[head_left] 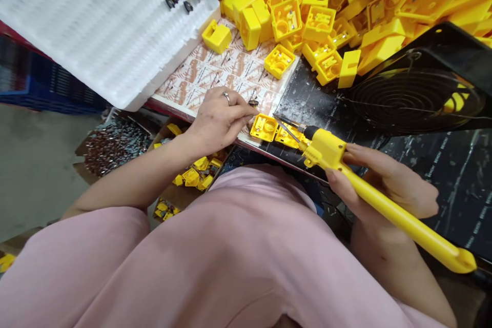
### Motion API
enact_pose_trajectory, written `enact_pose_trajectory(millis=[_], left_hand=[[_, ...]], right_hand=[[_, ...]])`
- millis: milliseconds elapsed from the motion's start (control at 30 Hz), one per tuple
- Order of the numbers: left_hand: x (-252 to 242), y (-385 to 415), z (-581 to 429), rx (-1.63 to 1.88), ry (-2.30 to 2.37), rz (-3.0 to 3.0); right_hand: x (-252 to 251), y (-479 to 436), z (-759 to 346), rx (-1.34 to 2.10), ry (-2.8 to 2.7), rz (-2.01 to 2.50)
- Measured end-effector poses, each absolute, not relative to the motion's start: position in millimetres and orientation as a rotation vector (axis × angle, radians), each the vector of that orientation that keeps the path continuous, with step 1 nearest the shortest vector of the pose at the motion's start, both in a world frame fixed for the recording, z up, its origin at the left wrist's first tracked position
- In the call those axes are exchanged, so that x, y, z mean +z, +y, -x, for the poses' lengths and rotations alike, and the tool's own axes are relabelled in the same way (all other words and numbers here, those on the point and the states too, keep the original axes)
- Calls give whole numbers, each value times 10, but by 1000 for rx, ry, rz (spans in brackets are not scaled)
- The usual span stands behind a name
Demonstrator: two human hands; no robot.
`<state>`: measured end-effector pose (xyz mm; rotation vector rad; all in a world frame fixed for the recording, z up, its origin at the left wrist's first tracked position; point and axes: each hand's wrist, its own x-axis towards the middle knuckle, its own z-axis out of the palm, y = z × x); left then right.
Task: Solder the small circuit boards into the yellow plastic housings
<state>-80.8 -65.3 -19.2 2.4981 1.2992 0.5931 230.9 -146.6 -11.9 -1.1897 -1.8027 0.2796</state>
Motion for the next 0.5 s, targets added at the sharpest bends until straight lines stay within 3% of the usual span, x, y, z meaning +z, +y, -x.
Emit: enact_pose_trajectory(millis=[200,500], left_hand=[[-180,-581,740,574,1389,-2416],[-85,-511,625,350,1373,-2506]], right_hand=[[-143,-1491,-2250,297,-1776,1017],[-76,-1556,-2163,291,-1854,1147]])
